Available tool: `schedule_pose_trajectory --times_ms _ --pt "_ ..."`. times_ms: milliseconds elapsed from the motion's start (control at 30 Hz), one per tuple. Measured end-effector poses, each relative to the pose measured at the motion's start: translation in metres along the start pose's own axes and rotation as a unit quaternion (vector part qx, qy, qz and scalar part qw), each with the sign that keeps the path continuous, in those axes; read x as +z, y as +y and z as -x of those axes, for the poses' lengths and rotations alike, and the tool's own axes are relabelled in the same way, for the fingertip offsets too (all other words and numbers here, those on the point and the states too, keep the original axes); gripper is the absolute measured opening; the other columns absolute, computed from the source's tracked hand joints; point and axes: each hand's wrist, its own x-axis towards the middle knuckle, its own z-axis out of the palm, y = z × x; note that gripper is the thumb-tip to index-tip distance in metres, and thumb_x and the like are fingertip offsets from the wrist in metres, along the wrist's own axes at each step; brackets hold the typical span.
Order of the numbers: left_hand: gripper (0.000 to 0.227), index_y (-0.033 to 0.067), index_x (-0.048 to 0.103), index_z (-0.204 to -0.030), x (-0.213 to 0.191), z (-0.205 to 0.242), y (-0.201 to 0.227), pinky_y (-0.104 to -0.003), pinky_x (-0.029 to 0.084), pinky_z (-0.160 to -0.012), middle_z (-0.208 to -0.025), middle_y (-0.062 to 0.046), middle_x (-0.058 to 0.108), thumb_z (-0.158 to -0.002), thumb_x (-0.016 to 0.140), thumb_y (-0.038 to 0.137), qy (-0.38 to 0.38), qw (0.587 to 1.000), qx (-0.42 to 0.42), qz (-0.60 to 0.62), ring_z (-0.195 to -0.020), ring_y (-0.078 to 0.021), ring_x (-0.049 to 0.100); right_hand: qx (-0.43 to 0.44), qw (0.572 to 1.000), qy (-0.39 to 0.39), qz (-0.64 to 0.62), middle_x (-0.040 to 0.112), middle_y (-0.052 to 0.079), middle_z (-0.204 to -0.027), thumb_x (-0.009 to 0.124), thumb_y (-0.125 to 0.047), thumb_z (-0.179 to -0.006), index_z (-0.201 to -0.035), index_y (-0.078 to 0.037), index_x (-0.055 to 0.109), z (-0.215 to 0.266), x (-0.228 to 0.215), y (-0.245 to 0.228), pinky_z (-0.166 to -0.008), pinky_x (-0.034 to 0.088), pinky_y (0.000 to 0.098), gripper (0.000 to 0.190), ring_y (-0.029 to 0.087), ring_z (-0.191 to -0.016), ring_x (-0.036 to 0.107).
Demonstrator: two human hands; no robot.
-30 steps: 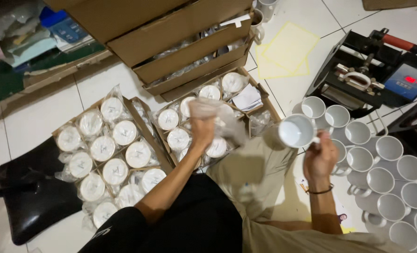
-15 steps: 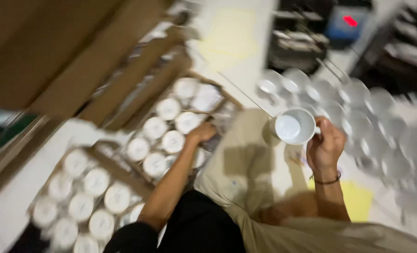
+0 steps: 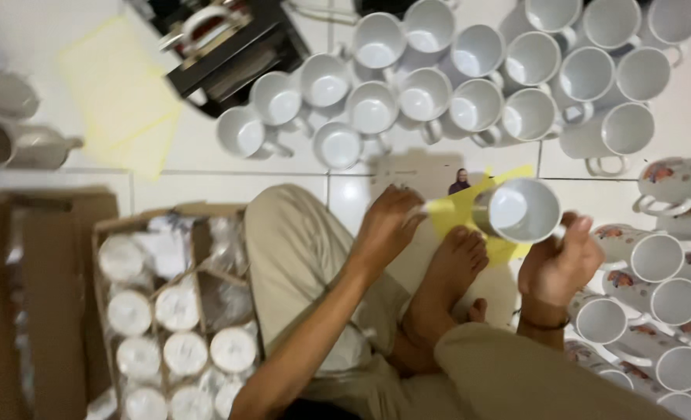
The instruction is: The person sits on the floor and applies a printed transfer sheet to a white ceramic mug. They smooth the paper onto the mug's surface, then place the mug into a heat press machine to transfer the design. After pressing, they remove the mug and peel off the transfer paper.
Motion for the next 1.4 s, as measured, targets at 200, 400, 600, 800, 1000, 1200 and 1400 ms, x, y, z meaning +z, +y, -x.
schedule_pose_trajectory --times_ms 200,400,600,800,1000,1200,1400 --pt "0.065 0.0038 0.067 -0.127 0.069 -0.054 -0.043 -0.050 0.060 -0.081 -0.119 -0.019 0.071 -0.070 0.093 0.024 0.023 0.973 0.035 -0.226 -0.110 -0.0395 0.067 0.111 0.988 0.099 -0.043 0.061 0.003 -0.090 0.057 -0.028 -0.117 -0.088 -0.006 0.062 0.021 -0.022 0.031 -0.097 0.051 0.0248 0.037 0.011 -0.092 0.059" --pt "0.070 0.0051 0.065 -0.128 0.087 -0.045 -0.064 -0.046 0.054 -0.087 -0.113 -0.013 0.060 -0.071 0.091 0.035 0.026 0.966 -0.017 -0.258 -0.113 -0.0372 0.061 0.139 0.988 0.060 -0.016 0.063 -0.001 -0.090 0.052 -0.032 -0.116 -0.089 -0.010 0.063 0.016 -0.015 0.049 -0.095 0.049 0.0259 0.036 0.008 -0.098 0.061" --pt "0.061 0.0115 0.065 -0.123 0.076 -0.044 -0.059 -0.045 0.047 -0.095 -0.116 -0.007 0.056 -0.074 0.091 0.037 0.051 0.960 0.025 -0.275 -0.117 -0.0313 0.059 0.088 0.991 0.057 -0.081 0.058 0.001 -0.084 0.053 -0.020 -0.114 -0.075 -0.012 0.052 0.009 0.020 0.067 -0.092 0.045 0.0239 0.040 0.011 -0.093 0.059" --pt "0.020 0.0168 0.071 -0.105 0.061 -0.043 -0.043 -0.033 0.052 -0.076 -0.084 -0.001 0.075 -0.089 0.081 0.022 0.032 0.991 -0.009 -0.128 -0.084 -0.0212 0.074 0.009 0.999 -0.039 0.031 0.056 0.009 -0.085 0.064 -0.017 -0.107 -0.077 -0.003 0.051 0.011 0.015 0.071 -0.086 0.045 0.0295 0.035 0.016 -0.090 0.056" --pt "0.020 0.0099 0.077 -0.113 0.049 -0.043 -0.037 -0.031 0.053 -0.072 -0.087 -0.009 0.077 -0.093 0.075 0.007 0.061 0.989 0.003 -0.132 -0.080 -0.0229 0.073 -0.027 0.995 -0.071 0.059 0.053 0.010 -0.084 0.064 -0.016 -0.106 -0.078 -0.002 0.050 0.013 0.021 0.064 -0.083 0.042 0.0321 0.034 0.015 -0.085 0.051" --pt "0.026 0.0014 0.073 -0.119 0.058 -0.043 -0.058 -0.033 0.051 -0.079 -0.097 -0.015 0.074 -0.094 0.073 0.005 0.088 0.977 0.085 -0.174 -0.090 -0.0254 0.069 -0.008 0.996 -0.057 0.071 0.052 0.005 -0.083 0.064 -0.012 -0.105 -0.078 -0.005 0.049 0.018 0.024 0.060 -0.079 0.038 0.0265 0.032 0.009 -0.084 0.046" --pt "0.024 0.0002 0.073 -0.117 0.059 -0.043 -0.059 -0.034 0.052 -0.080 -0.107 -0.016 0.072 -0.093 0.074 0.003 0.098 0.973 0.105 -0.182 -0.097 -0.0255 0.068 -0.003 0.997 -0.045 0.064 0.053 0.006 -0.081 0.066 -0.013 -0.105 -0.077 -0.005 0.048 0.015 0.019 0.066 -0.076 0.037 0.0256 0.034 0.010 -0.079 0.045"
